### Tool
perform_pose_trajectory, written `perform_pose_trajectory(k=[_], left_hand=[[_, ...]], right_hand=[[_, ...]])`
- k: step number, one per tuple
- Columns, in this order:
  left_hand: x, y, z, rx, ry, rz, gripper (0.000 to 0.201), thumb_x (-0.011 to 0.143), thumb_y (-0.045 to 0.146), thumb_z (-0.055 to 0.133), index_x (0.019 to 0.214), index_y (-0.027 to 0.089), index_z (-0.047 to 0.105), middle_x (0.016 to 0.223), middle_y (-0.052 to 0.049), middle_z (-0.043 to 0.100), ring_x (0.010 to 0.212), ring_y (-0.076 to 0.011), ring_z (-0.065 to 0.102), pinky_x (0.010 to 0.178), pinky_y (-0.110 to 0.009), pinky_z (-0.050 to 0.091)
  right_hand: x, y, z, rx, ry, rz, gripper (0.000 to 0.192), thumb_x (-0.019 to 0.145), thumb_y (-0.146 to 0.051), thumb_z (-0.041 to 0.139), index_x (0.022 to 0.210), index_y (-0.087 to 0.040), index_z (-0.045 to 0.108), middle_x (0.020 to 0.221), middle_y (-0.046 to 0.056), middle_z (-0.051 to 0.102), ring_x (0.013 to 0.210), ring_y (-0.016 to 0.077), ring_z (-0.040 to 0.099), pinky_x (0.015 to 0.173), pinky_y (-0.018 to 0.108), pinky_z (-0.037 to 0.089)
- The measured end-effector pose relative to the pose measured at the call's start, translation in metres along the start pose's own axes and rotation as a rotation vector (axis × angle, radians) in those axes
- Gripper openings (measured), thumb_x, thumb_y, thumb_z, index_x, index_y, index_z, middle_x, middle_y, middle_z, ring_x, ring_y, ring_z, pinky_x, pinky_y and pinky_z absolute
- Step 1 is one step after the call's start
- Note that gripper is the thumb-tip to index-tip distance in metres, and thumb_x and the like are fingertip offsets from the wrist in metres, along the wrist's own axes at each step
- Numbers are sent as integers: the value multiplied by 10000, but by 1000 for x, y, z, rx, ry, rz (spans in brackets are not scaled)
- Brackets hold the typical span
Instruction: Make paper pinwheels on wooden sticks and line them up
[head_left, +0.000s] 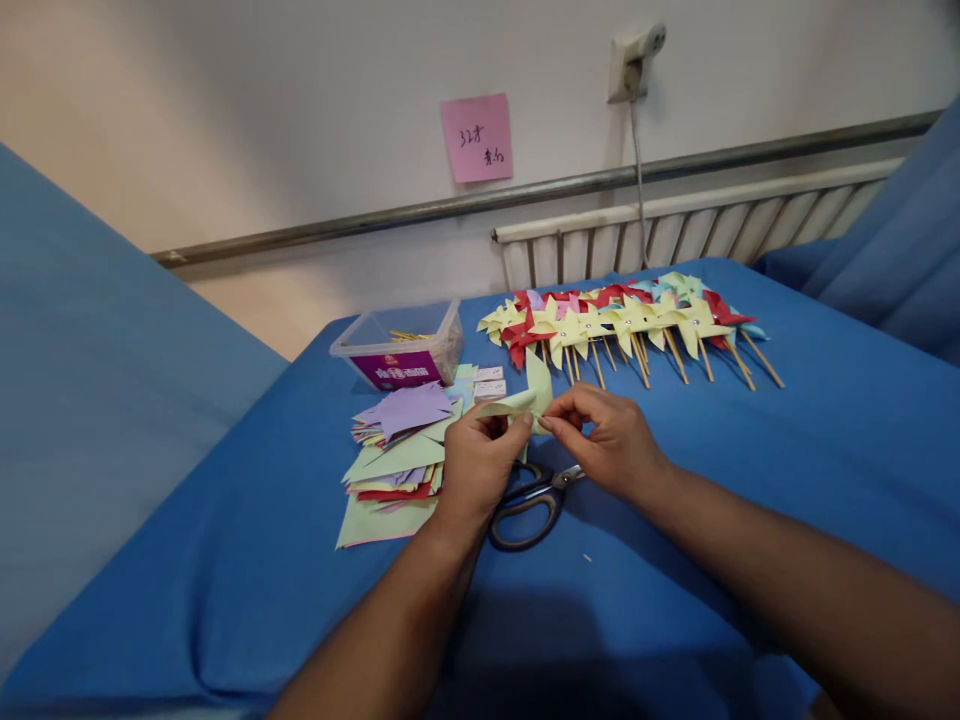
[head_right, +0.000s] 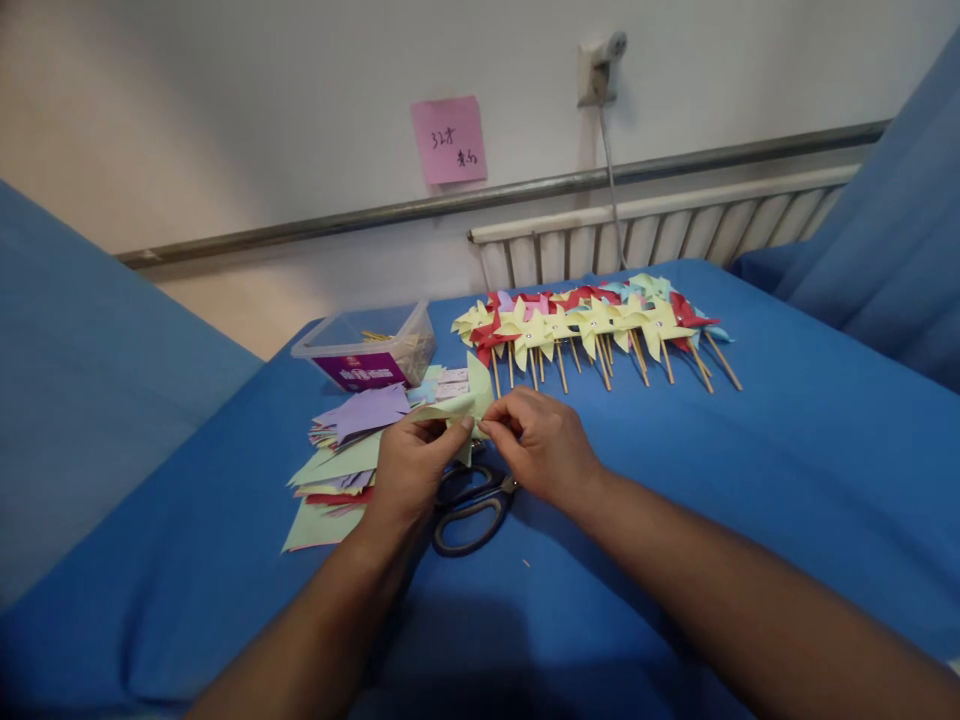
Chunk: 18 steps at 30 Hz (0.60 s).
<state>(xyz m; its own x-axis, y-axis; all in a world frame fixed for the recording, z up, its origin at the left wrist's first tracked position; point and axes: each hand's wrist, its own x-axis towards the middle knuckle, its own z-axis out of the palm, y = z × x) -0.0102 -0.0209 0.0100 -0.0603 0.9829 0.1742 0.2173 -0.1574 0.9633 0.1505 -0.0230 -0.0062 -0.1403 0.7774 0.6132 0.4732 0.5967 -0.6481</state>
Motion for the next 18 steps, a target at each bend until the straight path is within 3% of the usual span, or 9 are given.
perform_pose_trajectory(k=[18], left_hand=[[-5,9,1,94,21,53,164,705,294,710,746,142,665,666,5,629,613,-122,542,584,-234,421]], right_hand=[[-1,-2,2,-2,51,-6,60,842,-199,599,784,-190,608,694,-5,587,658,134,544,612,262,408]])
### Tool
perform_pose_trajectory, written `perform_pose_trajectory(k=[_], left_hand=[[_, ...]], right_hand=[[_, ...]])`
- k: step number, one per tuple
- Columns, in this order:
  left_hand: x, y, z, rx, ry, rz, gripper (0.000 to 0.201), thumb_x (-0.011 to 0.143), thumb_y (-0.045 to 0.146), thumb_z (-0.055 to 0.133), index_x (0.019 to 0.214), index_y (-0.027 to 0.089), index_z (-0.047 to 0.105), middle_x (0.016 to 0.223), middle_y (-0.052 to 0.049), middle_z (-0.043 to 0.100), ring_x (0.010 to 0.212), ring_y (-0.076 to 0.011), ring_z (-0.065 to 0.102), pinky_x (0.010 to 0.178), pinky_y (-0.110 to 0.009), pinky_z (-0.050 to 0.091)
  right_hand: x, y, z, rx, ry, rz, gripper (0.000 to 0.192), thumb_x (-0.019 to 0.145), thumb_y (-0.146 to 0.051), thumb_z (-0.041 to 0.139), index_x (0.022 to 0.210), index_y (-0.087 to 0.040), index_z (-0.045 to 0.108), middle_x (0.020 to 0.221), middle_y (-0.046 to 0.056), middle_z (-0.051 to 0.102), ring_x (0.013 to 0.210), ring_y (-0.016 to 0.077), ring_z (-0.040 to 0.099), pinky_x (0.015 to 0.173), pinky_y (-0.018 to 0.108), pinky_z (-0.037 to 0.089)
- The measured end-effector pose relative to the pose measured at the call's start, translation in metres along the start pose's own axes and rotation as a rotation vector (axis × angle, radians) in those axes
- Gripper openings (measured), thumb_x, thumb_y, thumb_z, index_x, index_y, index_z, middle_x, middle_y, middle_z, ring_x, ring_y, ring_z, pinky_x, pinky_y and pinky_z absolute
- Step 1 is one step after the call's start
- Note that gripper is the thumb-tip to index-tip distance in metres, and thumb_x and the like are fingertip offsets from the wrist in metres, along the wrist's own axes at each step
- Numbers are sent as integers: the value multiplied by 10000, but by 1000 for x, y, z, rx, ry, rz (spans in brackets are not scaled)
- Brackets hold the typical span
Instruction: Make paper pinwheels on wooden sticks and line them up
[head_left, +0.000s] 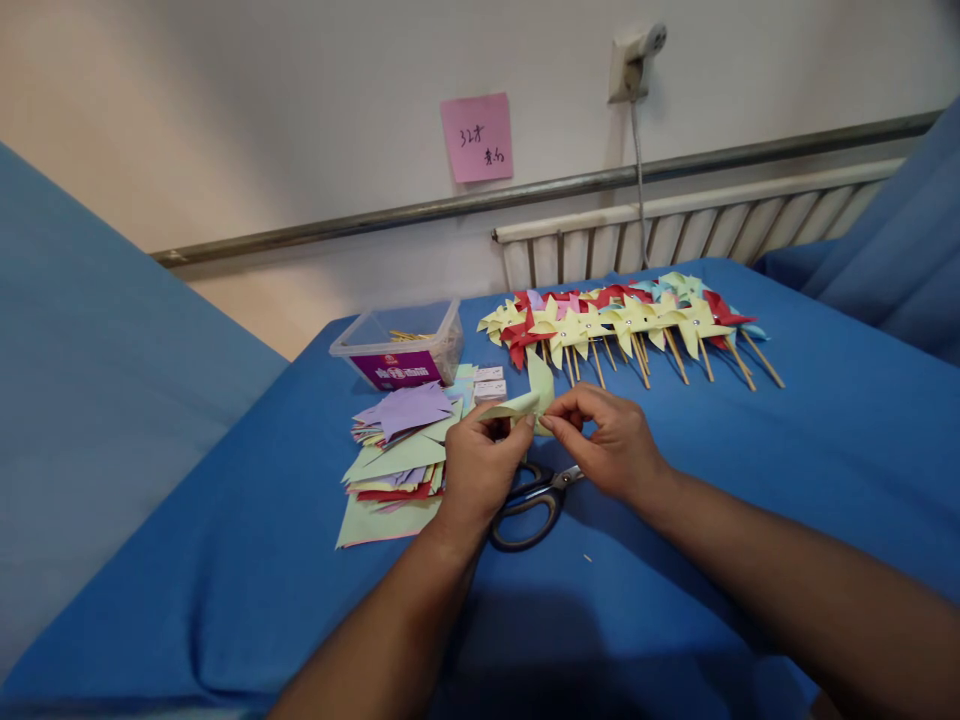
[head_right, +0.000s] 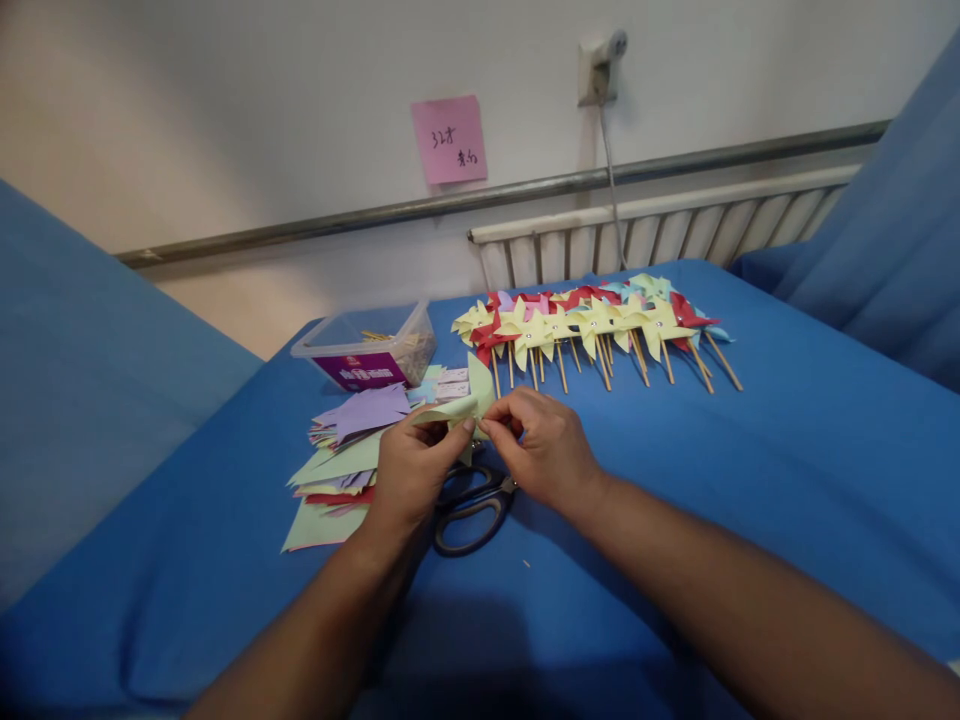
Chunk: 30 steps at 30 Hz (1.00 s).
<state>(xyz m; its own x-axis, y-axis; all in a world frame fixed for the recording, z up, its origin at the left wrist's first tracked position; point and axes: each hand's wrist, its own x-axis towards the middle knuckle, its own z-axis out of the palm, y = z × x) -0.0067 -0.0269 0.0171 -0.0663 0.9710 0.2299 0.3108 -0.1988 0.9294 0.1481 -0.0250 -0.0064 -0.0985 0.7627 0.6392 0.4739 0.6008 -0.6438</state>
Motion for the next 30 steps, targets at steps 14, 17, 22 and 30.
perform_pose_trajectory(k=[14,17,22,30], left_hand=[[-5,1,0,128,80,139,86,715,220,673,789,178,679,691,20,660,648,-126,579,647,-235,439],[-6,1,0,156,79,151,98,715,226,674,802,183,687,705,16,678,661,-134,600,663,-242,449],[-6,1,0,114,52,123,116,709,253,680,794,174,688,715,-1,679,664,-145,599,662,-254,457],[-6,3,-1,83,19,104,117,708,280,693,762,176,688,695,-3,669,645,-142,579,645,-250,447]], right_hand=[[-2,-4,2,0,37,-5,40,844,-207,600,805,-216,600,790,11,616,749,161,588,721,316,460],[-2,-4,3,21,90,-11,11,825,-213,622,826,-223,618,1040,59,616,993,205,596,867,376,460],[-2,-5,4,136,50,78,33,822,-225,616,796,-221,596,942,34,656,901,190,624,817,355,476],[-2,-7,10,499,75,347,425,753,-271,688,1121,-213,483,836,22,673,803,179,650,754,346,519]])
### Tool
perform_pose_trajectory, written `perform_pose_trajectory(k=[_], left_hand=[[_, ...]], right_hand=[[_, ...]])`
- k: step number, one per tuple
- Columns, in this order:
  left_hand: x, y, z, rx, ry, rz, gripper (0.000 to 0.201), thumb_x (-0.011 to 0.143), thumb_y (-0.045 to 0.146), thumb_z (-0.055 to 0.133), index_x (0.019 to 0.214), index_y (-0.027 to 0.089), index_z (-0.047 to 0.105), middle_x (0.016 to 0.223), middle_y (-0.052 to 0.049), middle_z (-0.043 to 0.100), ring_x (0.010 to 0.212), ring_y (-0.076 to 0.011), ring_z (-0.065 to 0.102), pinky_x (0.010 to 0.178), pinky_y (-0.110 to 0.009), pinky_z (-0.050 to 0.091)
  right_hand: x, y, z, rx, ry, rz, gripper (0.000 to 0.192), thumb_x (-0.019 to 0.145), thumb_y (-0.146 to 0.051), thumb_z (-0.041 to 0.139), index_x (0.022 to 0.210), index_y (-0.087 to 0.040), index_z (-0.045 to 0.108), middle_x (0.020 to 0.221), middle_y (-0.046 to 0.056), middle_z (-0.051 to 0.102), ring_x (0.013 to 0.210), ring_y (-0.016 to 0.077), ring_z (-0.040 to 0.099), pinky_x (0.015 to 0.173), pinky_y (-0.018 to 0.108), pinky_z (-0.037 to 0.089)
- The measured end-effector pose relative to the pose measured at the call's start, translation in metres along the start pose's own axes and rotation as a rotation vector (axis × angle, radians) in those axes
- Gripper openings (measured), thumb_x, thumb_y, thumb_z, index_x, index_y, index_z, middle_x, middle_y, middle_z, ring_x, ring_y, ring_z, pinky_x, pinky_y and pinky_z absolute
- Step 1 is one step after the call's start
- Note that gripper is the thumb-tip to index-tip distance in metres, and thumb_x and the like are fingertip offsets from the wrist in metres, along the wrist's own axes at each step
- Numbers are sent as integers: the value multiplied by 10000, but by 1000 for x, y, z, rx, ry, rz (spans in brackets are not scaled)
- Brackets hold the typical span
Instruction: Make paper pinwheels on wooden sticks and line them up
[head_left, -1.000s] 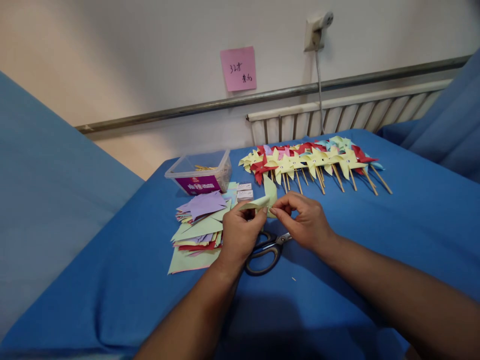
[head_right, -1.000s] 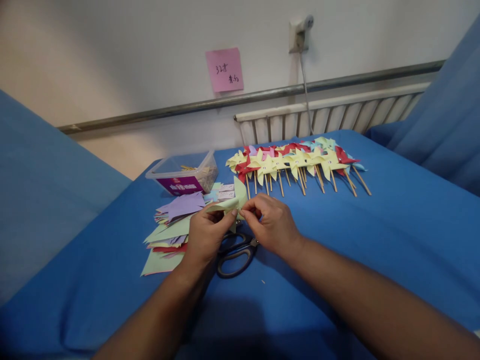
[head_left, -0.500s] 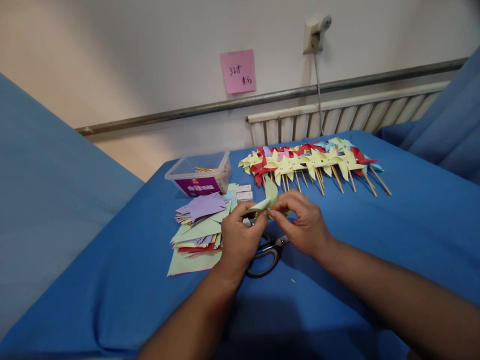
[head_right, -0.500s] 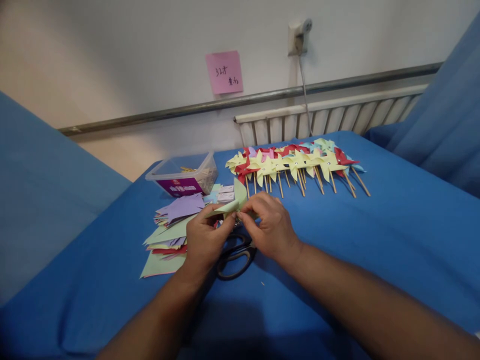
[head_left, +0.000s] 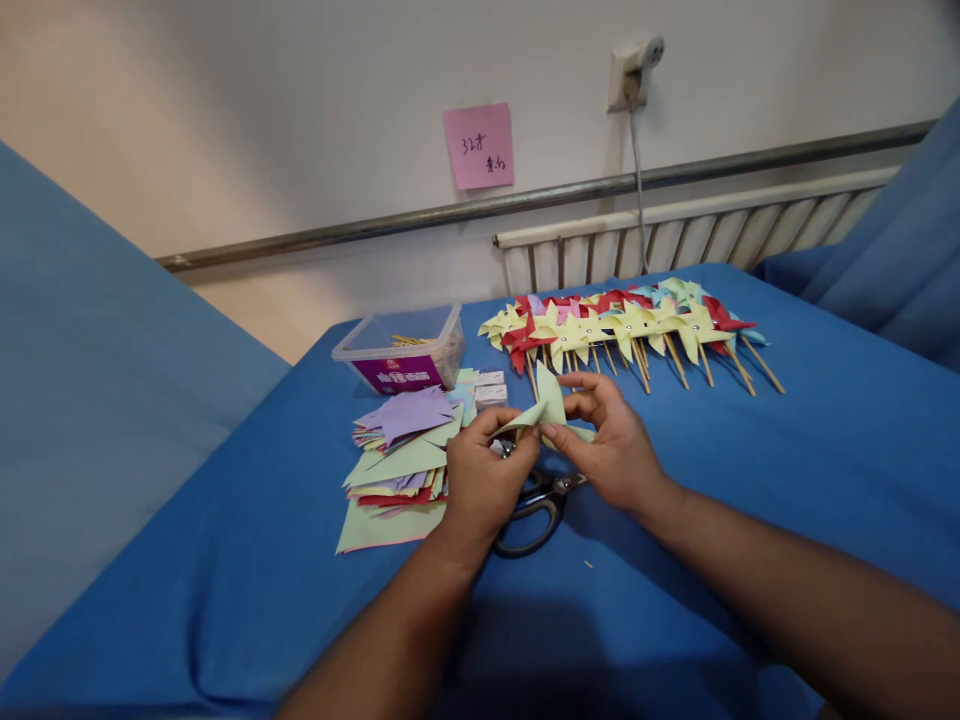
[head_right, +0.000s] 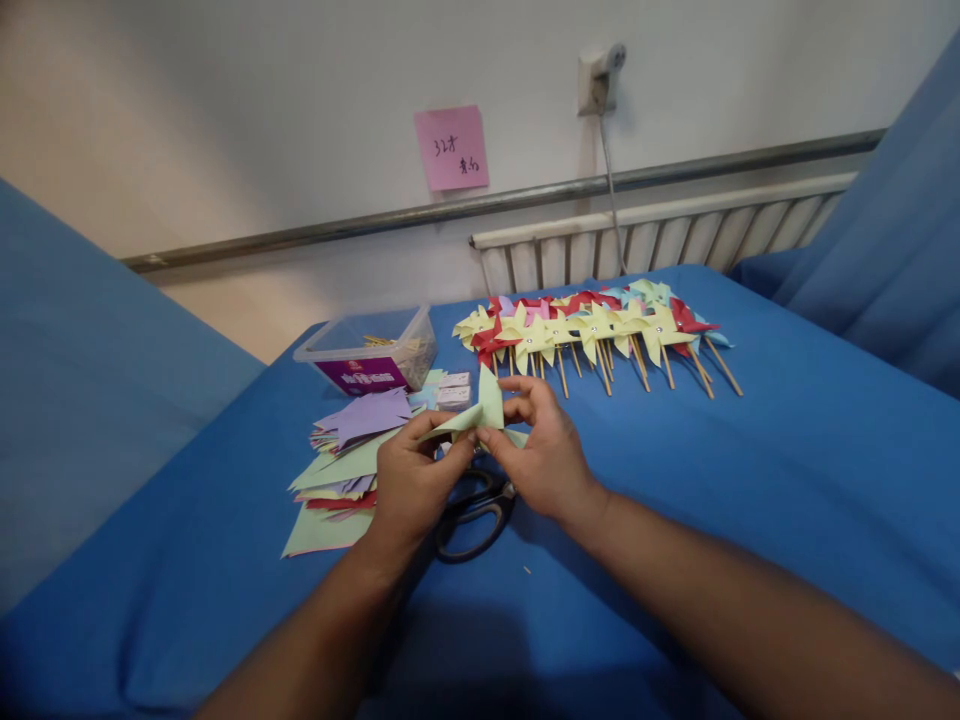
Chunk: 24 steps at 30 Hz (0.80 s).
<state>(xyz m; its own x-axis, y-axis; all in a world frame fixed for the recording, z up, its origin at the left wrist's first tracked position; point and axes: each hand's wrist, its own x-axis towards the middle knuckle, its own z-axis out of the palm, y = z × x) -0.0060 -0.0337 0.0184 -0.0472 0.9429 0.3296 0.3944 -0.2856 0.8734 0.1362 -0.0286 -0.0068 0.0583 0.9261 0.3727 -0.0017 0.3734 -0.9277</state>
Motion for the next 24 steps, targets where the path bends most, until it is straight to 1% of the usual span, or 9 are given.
perform_pose_trajectory(k=[2,3,4,6,8,9,15,21,24], left_hand=[[0,0,0,-1,-6,5,112,713,280,689,755,176,685,684,0,664,637,-140,575,631,-245,442],[-1,1,0,3,-7,6,109,716,278,687,754,176,684,680,2,661,633,-137,572,626,-242,440],[-1,2,0,9,-5,7,105,717,274,685,753,176,683,675,6,657,628,-134,567,622,-239,437],[-2,4,0,32,4,9,91,715,261,684,752,178,685,666,14,652,622,-128,559,615,-233,428],[-3,7,0,58,16,14,75,712,243,681,753,181,688,653,25,646,606,-120,550,605,-227,417],[-3,8,0,70,21,17,67,711,237,678,750,183,688,642,30,641,594,-116,543,598,-225,412],[-5,12,0,86,35,16,46,710,226,668,730,185,676,615,39,625,580,-114,541,582,-221,400],[-3,9,0,92,40,3,65,689,247,680,700,185,661,579,39,588,544,-112,495,556,-223,387],[-2,7,1,86,33,-19,95,692,275,684,712,183,668,602,26,611,551,-117,502,556,-224,392]], right_hand=[[1,0,0,57,-25,29,531,748,-284,695,1211,-200,448,832,28,688,797,183,661,755,357,528],[1,0,0,64,-29,38,517,744,-291,698,1199,-194,471,840,36,693,800,185,663,754,358,530],[2,-1,-1,58,-33,43,456,743,-296,697,1147,-190,515,850,44,698,800,186,662,752,355,530],[1,-3,-1,16,-46,33,263,753,-295,681,981,-190,601,845,42,698,788,180,653,753,342,524],[0,-6,-2,-47,-49,0,119,763,-279,666,838,-193,630,809,25,687,764,168,637,753,323,513],[0,-8,-2,-71,-44,-13,91,767,-270,661,812,-195,633,788,15,680,753,163,629,748,313,508],[-3,-8,-2,-150,-11,-46,71,775,-250,652,816,-196,631,777,10,681,727,158,616,718,298,487],[-3,-5,-2,-210,-2,-102,54,789,-246,638,806,-198,621,756,0,660,704,148,595,687,273,470],[-3,-4,-2,-228,-2,-115,49,792,-245,635,794,-200,613,738,-8,646,689,143,585,672,264,464]])
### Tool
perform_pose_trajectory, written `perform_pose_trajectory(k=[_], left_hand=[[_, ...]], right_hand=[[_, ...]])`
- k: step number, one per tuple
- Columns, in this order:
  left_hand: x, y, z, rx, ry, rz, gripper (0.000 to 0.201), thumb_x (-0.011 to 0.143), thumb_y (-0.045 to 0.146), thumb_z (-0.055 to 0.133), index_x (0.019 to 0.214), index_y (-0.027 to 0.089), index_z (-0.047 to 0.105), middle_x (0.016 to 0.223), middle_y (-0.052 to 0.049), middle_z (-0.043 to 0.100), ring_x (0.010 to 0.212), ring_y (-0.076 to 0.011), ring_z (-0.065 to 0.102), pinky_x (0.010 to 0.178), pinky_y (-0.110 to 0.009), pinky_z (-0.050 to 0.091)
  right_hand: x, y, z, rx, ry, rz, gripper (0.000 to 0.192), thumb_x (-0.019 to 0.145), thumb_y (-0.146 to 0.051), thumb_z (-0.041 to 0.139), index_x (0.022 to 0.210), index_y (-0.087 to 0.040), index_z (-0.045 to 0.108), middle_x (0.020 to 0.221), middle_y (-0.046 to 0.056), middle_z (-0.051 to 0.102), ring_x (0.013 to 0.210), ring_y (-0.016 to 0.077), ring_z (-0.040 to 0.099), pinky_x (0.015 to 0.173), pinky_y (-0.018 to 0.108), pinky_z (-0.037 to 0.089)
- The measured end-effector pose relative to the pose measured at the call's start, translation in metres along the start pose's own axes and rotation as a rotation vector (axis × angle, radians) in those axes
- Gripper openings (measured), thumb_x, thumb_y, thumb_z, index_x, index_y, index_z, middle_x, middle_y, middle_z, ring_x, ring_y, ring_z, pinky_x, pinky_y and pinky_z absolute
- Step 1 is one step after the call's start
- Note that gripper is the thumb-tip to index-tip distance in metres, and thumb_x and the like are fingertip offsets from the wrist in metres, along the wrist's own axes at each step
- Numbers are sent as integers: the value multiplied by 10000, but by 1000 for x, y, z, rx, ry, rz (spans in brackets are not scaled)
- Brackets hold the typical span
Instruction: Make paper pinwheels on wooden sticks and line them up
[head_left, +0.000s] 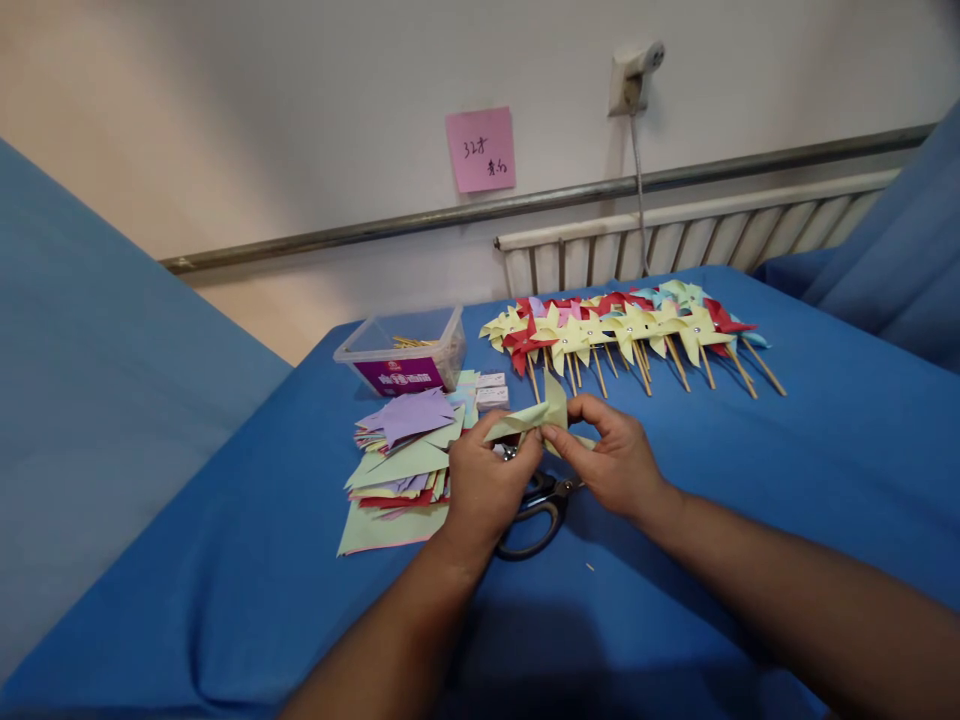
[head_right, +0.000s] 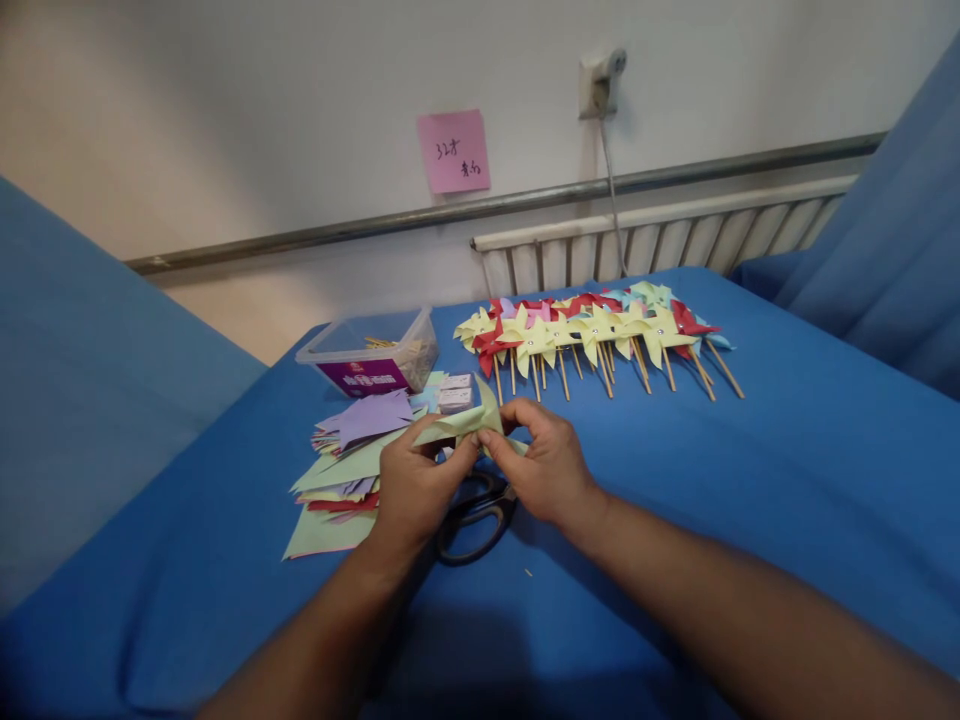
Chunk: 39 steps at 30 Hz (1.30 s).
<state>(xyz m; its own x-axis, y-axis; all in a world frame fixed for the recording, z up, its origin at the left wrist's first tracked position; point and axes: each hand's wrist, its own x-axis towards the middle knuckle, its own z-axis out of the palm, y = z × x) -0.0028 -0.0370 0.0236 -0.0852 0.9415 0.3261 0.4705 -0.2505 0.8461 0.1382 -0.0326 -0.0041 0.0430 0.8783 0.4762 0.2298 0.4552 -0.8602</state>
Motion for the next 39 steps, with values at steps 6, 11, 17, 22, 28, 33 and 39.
perform_pose_trajectory(k=[6,11,17,22,28,33,39], left_hand=[[1,-4,1,19,-2,12,110,695,285,684,707,177,669,621,14,637,562,-121,528,567,-224,406],[0,-5,1,30,-10,13,118,708,293,678,721,176,670,631,10,644,562,-122,532,562,-223,404],[1,-3,1,10,-12,-7,102,688,282,687,704,182,675,600,21,618,551,-120,516,555,-223,389],[1,-1,0,2,-21,11,95,695,267,687,659,187,649,573,33,578,551,-114,497,565,-225,387],[1,-9,1,-131,-75,-25,124,713,290,697,723,176,647,627,15,599,584,-119,519,570,-230,403],[4,-12,4,-277,-129,-174,202,697,328,727,763,146,668,628,4,603,566,-108,509,544,-226,397],[7,-13,3,-349,-129,-190,208,674,316,752,769,140,693,653,-7,639,579,-112,540,567,-229,415]], right_hand=[[0,2,1,-24,5,1,50,797,-249,621,792,-201,608,733,-7,643,687,146,579,672,262,461],[0,1,2,-28,3,2,58,802,-256,611,783,-202,598,720,-8,631,677,143,571,665,257,453],[0,0,2,-39,16,6,73,799,-263,608,760,-203,594,693,-12,625,659,141,568,645,253,454],[1,6,3,-2,0,46,77,802,-282,610,782,-207,608,734,3,656,690,156,593,664,274,470],[2,7,3,101,-8,104,114,790,-292,635,743,-196,595,695,-6,637,659,143,582,638,269,468],[1,8,4,165,-35,143,120,803,-303,624,767,-189,613,722,9,655,674,147,589,646,277,472],[3,12,6,317,-81,231,163,764,-336,667,784,-183,613,779,27,678,707,154,612,680,290,493]])
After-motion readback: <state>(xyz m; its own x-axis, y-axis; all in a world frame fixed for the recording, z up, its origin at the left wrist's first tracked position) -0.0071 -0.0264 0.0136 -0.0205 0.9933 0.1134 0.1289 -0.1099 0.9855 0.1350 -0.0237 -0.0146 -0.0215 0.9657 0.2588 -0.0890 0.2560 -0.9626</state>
